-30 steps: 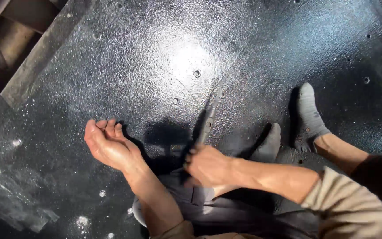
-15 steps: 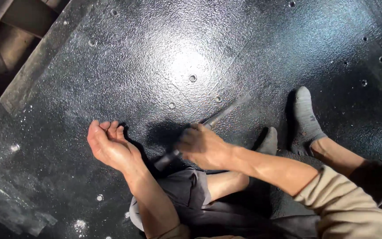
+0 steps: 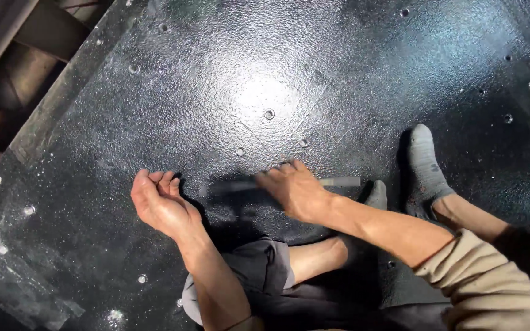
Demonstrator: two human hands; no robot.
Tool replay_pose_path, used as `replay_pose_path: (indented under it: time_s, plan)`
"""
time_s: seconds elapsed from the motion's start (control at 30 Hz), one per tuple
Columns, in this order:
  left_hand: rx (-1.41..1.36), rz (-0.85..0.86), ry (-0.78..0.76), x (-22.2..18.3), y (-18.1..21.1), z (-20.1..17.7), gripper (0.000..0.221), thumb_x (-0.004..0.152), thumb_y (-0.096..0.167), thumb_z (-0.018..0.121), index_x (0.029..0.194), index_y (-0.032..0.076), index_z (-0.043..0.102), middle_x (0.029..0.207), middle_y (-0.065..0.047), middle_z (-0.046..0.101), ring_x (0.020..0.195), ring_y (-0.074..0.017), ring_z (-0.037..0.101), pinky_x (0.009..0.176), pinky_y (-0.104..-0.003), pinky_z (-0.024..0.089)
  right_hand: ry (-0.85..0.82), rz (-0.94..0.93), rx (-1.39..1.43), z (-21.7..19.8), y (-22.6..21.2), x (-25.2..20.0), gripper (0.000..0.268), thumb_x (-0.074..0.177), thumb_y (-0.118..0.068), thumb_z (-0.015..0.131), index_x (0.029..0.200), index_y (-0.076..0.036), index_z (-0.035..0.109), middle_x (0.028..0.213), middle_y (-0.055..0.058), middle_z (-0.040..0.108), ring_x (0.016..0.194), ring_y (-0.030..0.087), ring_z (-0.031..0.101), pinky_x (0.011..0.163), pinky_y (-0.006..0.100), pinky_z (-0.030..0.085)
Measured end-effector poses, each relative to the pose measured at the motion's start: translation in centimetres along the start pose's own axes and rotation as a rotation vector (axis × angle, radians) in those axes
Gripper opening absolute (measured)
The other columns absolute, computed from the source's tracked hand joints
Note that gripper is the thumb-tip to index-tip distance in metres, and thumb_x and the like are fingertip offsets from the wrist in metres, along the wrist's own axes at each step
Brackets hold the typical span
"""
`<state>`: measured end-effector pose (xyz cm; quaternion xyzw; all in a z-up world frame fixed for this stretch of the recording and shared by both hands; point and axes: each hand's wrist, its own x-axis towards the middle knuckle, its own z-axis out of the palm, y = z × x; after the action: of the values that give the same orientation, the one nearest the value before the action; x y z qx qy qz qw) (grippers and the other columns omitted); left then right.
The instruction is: Cleaning or sizing holes in a large metal sheet using a manual hand reamer and tap handle.
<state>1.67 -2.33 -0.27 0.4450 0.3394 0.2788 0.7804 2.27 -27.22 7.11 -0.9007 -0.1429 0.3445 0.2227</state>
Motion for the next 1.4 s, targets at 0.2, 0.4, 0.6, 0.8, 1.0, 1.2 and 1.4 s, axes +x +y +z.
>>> replay_pose_path:
  time_s: [0.2,0.4,0.6,0.8,1.0,1.2,1.4]
  plan:
    - [0.034,-0.007,0.007,0.0,0.1,0.3,0.021,0.108,0.017,0.059,0.121,0.001,0.063,0.094,-0.008,0.067,0.079,-0.0161,0.068,0.066,-0.025,0.056,0.089,-0.681,-0.717,0.4,2.2,-4.8,0.027,0.077,-0.024,0.066,0.098,-0.008,0.07,0.14,0.014,0.058,0.146,0.034,0.04,0.116,0.061,0.028]
    - [0.05,-0.03,-0.021,-0.1,-0.5,0.6,0.021,0.108,0.018,0.058,0.121,0.003,0.062,0.094,-0.007,0.068,0.08,-0.0148,0.069,0.068,-0.024,0.056,0.261,0.002,-0.112,0.3,1.6,-7.5,0.041,0.095,-0.036,0.066,0.128,-0.012,0.064,0.108,0.011,0.069,0.108,0.033,0.063,0.095,0.044,0.049]
    - [0.134,-0.062,-0.098,-0.8,-0.5,1.7,0.021,0.108,0.018,0.057,0.119,0.001,0.064,0.094,-0.007,0.068,0.08,-0.0138,0.069,0.068,-0.024,0.057,0.325,0.158,0.455,0.9,0.0,-3.1,0.082,0.079,-0.034,0.079,0.146,-0.005,0.042,0.093,0.021,0.071,0.086,0.044,0.069,0.074,0.049,0.053]
    - [0.126,-0.039,-0.106,-0.5,-0.8,1.3,0.02,0.108,0.015,0.057,0.118,-0.001,0.064,0.095,-0.008,0.068,0.08,-0.0136,0.069,0.068,-0.023,0.058,0.009,-0.174,-0.168,0.2,2.8,-1.3,0.061,0.093,-0.016,0.063,0.152,-0.012,0.048,0.126,0.012,0.065,0.121,0.034,0.06,0.107,0.055,0.041]
    - [0.202,-0.108,-0.113,-0.2,-0.2,1.1,0.019,0.105,0.016,0.06,0.115,0.001,0.065,0.09,-0.006,0.067,0.077,-0.0147,0.07,0.065,-0.025,0.058,0.2,-0.403,-0.239,0.5,3.4,-0.8,0.06,0.078,-0.014,0.066,0.138,-0.011,0.06,0.15,0.013,0.048,0.147,0.037,0.028,0.117,0.067,0.018]
    - [0.4,-0.068,-0.177,-0.1,0.2,1.0,0.024,0.106,0.017,0.061,0.122,0.002,0.066,0.099,-0.007,0.071,0.084,-0.013,0.069,0.071,-0.025,0.054,0.013,-0.367,-0.471,-0.6,1.9,-1.0,0.029,0.09,-0.021,0.063,0.118,-0.02,0.069,0.15,0.009,0.047,0.152,0.037,0.02,0.119,0.072,0.01]
    - [0.495,-0.163,-0.277,-0.3,-1.5,1.2,0.026,0.104,0.019,0.061,0.124,0.002,0.065,0.098,-0.006,0.071,0.083,-0.0117,0.069,0.068,-0.024,0.053,0.534,-0.231,0.15,1.7,2.1,-3.0,0.052,0.091,-0.007,0.058,0.143,-0.007,0.056,0.149,0.021,0.052,0.133,0.04,0.055,0.106,0.051,0.05]
